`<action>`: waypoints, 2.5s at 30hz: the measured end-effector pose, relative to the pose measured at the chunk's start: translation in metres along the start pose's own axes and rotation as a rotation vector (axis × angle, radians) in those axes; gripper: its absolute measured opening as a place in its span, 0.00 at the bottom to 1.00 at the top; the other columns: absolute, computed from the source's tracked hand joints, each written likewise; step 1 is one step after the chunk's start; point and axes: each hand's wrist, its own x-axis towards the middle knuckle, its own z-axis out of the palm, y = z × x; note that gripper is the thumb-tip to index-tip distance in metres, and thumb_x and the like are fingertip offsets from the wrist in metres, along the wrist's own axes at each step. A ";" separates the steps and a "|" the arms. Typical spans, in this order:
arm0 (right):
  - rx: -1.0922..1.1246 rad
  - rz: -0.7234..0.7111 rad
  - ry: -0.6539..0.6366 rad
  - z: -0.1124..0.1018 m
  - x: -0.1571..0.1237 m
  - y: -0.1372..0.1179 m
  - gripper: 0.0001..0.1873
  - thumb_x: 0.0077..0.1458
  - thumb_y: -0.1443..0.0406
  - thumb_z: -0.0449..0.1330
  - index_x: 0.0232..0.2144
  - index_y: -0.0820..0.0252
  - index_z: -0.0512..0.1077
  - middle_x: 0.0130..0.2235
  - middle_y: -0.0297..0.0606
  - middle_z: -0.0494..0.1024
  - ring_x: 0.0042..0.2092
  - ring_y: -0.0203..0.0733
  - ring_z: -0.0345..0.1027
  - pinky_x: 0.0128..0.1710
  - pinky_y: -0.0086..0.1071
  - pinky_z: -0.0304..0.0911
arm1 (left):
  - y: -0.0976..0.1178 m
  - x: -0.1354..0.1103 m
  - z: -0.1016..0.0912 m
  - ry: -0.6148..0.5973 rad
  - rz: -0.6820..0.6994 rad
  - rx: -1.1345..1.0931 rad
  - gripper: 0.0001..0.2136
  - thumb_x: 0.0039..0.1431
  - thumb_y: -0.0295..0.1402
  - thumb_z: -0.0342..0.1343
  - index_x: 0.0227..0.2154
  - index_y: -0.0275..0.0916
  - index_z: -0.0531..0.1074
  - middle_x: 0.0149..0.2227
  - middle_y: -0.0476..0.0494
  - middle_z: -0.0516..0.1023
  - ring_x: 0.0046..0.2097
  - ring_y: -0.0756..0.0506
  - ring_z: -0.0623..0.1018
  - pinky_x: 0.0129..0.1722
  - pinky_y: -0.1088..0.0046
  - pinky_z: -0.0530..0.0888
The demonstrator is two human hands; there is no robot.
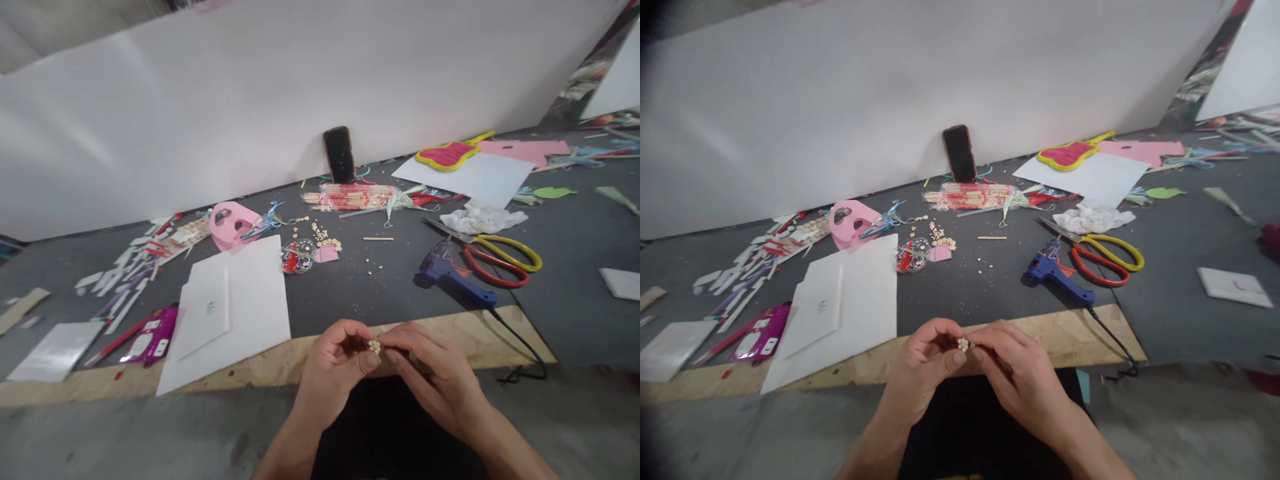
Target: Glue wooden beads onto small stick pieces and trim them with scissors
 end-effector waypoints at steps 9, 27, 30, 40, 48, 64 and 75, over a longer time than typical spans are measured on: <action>-0.008 -0.069 0.067 -0.002 0.003 -0.005 0.13 0.56 0.74 0.53 0.40 0.55 0.71 0.34 0.37 0.76 0.35 0.36 0.71 0.34 0.26 0.68 | 0.002 -0.001 -0.001 0.007 0.023 0.087 0.08 0.48 0.32 0.65 0.31 0.38 0.73 0.28 0.51 0.72 0.31 0.52 0.69 0.32 0.78 0.66; 0.021 -0.109 -0.019 -0.003 -0.004 0.001 0.17 0.54 0.77 0.53 0.44 0.56 0.69 0.37 0.38 0.72 0.37 0.34 0.69 0.35 0.26 0.67 | 0.004 -0.001 0.000 0.016 0.040 0.126 0.08 0.49 0.32 0.63 0.31 0.37 0.71 0.28 0.51 0.71 0.30 0.54 0.69 0.30 0.80 0.67; 0.038 -0.101 -0.039 -0.002 -0.004 0.001 0.18 0.55 0.77 0.52 0.44 0.56 0.68 0.36 0.38 0.72 0.37 0.34 0.68 0.36 0.27 0.67 | 0.005 -0.001 -0.001 0.031 0.070 0.178 0.08 0.49 0.32 0.63 0.31 0.38 0.72 0.29 0.51 0.72 0.32 0.53 0.70 0.32 0.80 0.67; 0.020 -0.105 -0.028 -0.002 -0.004 0.002 0.19 0.55 0.78 0.51 0.46 0.56 0.66 0.38 0.38 0.72 0.39 0.34 0.68 0.37 0.27 0.67 | 0.004 -0.004 -0.002 0.048 0.152 0.425 0.05 0.52 0.31 0.60 0.32 0.39 0.72 0.31 0.50 0.74 0.34 0.50 0.73 0.36 0.76 0.68; 0.019 -0.121 -0.041 -0.003 -0.006 0.002 0.20 0.54 0.78 0.50 0.47 0.55 0.66 0.38 0.39 0.72 0.39 0.35 0.69 0.37 0.28 0.68 | 0.006 -0.006 -0.002 0.065 0.267 0.645 0.03 0.56 0.32 0.58 0.33 0.41 0.72 0.32 0.51 0.74 0.34 0.51 0.73 0.35 0.77 0.68; -0.045 -0.087 0.036 -0.006 -0.004 0.001 0.16 0.55 0.75 0.52 0.43 0.55 0.68 0.36 0.37 0.75 0.36 0.35 0.71 0.34 0.26 0.68 | 0.010 -0.008 0.002 0.050 0.290 0.659 0.03 0.55 0.32 0.58 0.33 0.40 0.73 0.32 0.48 0.74 0.35 0.48 0.72 0.36 0.73 0.68; -0.009 -0.014 -0.078 -0.003 0.001 0.002 0.17 0.58 0.72 0.52 0.49 0.54 0.68 0.41 0.40 0.75 0.41 0.37 0.70 0.40 0.29 0.68 | 0.002 -0.007 0.000 -0.055 -0.019 -0.064 0.15 0.48 0.31 0.65 0.39 0.39 0.69 0.33 0.49 0.73 0.36 0.51 0.73 0.40 0.74 0.70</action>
